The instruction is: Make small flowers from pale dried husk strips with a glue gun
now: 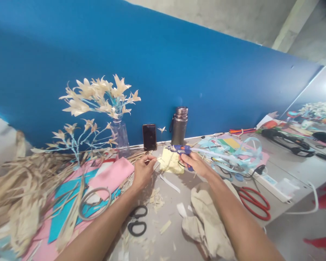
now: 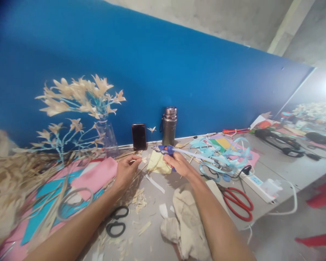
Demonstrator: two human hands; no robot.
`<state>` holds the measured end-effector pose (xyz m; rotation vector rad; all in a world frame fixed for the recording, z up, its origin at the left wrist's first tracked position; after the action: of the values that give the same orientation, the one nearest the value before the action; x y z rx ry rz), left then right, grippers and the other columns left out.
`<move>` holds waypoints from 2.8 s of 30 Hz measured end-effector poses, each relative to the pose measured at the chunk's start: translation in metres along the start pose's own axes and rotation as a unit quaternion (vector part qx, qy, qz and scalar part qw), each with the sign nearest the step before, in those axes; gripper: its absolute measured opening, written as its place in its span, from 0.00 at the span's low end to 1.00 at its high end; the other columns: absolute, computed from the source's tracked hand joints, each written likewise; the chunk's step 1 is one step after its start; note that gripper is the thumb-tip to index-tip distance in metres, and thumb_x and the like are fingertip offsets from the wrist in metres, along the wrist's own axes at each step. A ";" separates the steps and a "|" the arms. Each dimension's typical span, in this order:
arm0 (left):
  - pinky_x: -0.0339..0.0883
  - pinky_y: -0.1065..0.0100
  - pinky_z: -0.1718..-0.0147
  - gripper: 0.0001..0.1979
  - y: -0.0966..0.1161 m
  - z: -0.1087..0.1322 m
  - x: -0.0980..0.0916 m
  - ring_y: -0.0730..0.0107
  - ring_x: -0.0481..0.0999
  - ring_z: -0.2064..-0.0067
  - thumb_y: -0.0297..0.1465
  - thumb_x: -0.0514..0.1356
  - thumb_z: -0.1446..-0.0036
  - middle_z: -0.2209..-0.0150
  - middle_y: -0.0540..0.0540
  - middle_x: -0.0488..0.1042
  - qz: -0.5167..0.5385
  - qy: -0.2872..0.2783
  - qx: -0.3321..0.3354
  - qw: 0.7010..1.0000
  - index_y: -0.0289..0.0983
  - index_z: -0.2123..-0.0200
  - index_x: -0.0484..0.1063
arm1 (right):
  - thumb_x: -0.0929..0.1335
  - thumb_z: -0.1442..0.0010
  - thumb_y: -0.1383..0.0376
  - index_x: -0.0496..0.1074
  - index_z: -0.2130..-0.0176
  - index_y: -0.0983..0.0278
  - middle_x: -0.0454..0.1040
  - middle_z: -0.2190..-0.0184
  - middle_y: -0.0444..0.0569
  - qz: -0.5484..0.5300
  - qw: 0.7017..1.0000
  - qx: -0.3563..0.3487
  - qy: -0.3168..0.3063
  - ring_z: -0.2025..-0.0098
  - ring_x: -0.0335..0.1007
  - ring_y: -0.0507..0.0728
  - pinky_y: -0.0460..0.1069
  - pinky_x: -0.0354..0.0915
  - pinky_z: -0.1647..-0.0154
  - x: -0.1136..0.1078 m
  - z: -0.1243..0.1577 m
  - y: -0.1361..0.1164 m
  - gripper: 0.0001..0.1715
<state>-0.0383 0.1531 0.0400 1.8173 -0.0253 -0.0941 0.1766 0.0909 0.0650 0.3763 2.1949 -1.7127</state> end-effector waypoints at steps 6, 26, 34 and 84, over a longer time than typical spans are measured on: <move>0.48 0.75 0.82 0.11 -0.001 -0.002 0.017 0.79 0.58 0.82 0.36 0.68 0.54 0.84 0.55 0.64 0.137 -0.094 -0.046 0.985 0.36 0.70 0.75 | 0.74 0.48 0.54 0.74 0.63 0.65 0.73 0.68 0.46 0.156 0.985 -0.001 -0.077 0.68 0.65 0.54 0.46 0.59 0.69 -0.013 0.004 0.000 0.18; 0.53 0.73 0.80 0.14 0.033 0.025 0.043 0.78 0.60 0.81 0.40 0.67 0.49 0.83 0.54 0.63 0.121 -0.227 0.013 0.966 0.35 0.70 0.74 | 0.69 0.41 0.57 0.78 0.59 0.65 0.78 0.59 0.51 -0.014 0.998 -0.042 -0.037 0.59 0.72 0.58 0.50 0.67 0.59 0.009 0.012 -0.042 0.15; 0.54 0.73 0.79 0.13 0.033 0.026 0.043 0.78 0.61 0.80 0.40 0.66 0.46 0.79 0.53 0.66 0.099 -0.234 0.034 0.967 0.35 0.69 0.73 | 0.72 0.45 0.60 0.78 0.63 0.65 0.75 0.70 0.45 0.021 0.999 -0.017 -0.031 0.71 0.67 0.52 0.46 0.62 0.69 0.019 0.010 -0.031 0.11; 0.53 0.76 0.80 0.16 -0.002 0.046 0.070 0.81 0.61 0.79 0.30 0.74 0.59 0.80 0.52 0.67 0.369 -0.309 -0.218 0.849 0.32 0.71 0.71 | 0.71 0.44 0.55 0.74 0.72 0.65 0.70 0.79 0.43 -0.090 0.996 -0.016 0.021 0.80 0.60 0.49 0.45 0.57 0.77 0.033 0.008 -0.042 0.15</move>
<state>0.0276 0.1044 0.0231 1.1538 -1.0696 -0.1199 0.1303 0.0735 0.0867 0.2130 2.3464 -1.7711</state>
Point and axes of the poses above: each hand's wrist, its own z-axis away from the middle knuckle, its own x-axis out of the palm, y = z × x, the point moved 8 cm from there along -z, towards the middle knuckle
